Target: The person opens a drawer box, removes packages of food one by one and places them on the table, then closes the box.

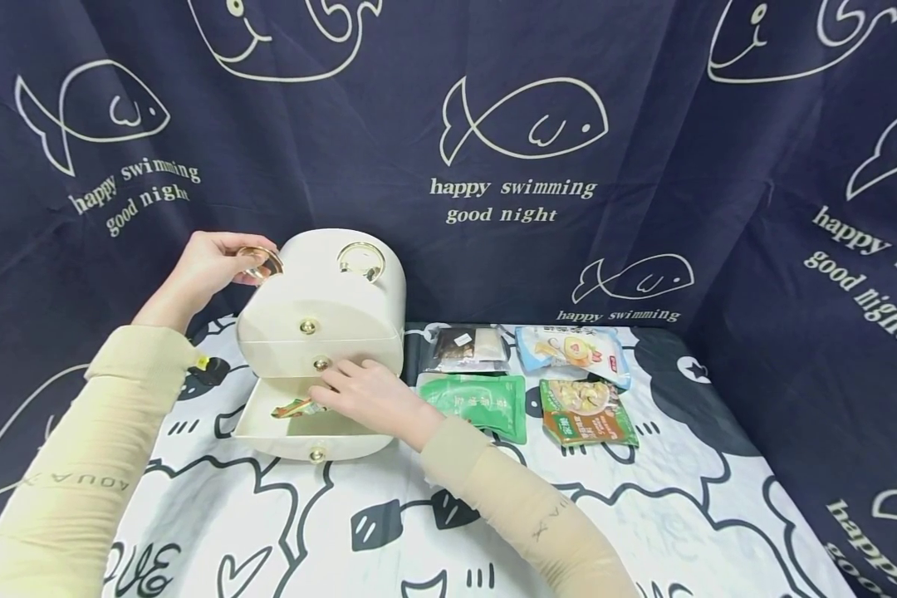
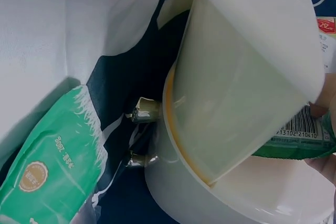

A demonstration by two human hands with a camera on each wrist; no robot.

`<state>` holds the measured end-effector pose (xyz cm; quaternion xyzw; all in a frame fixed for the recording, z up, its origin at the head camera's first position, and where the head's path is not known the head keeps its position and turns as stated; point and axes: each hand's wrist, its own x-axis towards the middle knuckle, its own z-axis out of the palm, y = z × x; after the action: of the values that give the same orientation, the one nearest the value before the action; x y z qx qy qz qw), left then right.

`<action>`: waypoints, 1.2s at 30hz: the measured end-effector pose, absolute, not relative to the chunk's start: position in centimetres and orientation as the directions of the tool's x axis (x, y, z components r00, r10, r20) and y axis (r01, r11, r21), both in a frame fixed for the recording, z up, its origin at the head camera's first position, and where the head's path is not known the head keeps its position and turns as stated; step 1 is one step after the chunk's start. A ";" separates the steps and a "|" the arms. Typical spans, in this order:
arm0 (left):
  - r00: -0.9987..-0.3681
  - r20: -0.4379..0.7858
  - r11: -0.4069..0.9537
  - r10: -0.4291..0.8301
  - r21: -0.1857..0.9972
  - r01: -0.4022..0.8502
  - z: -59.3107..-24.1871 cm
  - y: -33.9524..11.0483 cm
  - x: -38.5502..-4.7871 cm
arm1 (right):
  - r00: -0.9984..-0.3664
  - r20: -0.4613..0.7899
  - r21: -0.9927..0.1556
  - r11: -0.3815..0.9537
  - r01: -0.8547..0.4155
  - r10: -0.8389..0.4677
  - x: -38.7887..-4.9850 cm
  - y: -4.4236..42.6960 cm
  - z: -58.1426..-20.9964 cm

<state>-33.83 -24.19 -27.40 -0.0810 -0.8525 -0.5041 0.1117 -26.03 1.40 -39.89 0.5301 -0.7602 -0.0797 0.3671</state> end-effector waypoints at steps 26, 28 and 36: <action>-0.962 0.271 0.490 0.022 0.836 0.247 -27.5 -24.2 -33.7 | -0.154 0.546 0.483 0.459 -0.745 -0.824 -24.3 3.2 -37.3; -0.961 0.274 0.488 0.022 0.836 0.250 -27.6 -24.2 -33.7 | -0.179 0.537 0.459 0.464 -0.758 -0.824 -24.1 3.5 -37.0; -0.960 0.280 0.484 0.021 0.837 0.255 -27.6 -24.2 -33.8 | -0.195 0.568 0.427 0.489 -0.761 -0.799 -23.8 4.5 -36.1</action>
<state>-33.83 -24.19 -27.58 -0.0810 -0.8534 -0.5015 0.1166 -23.81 4.46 -36.14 0.5051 -0.7724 -0.0250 0.3842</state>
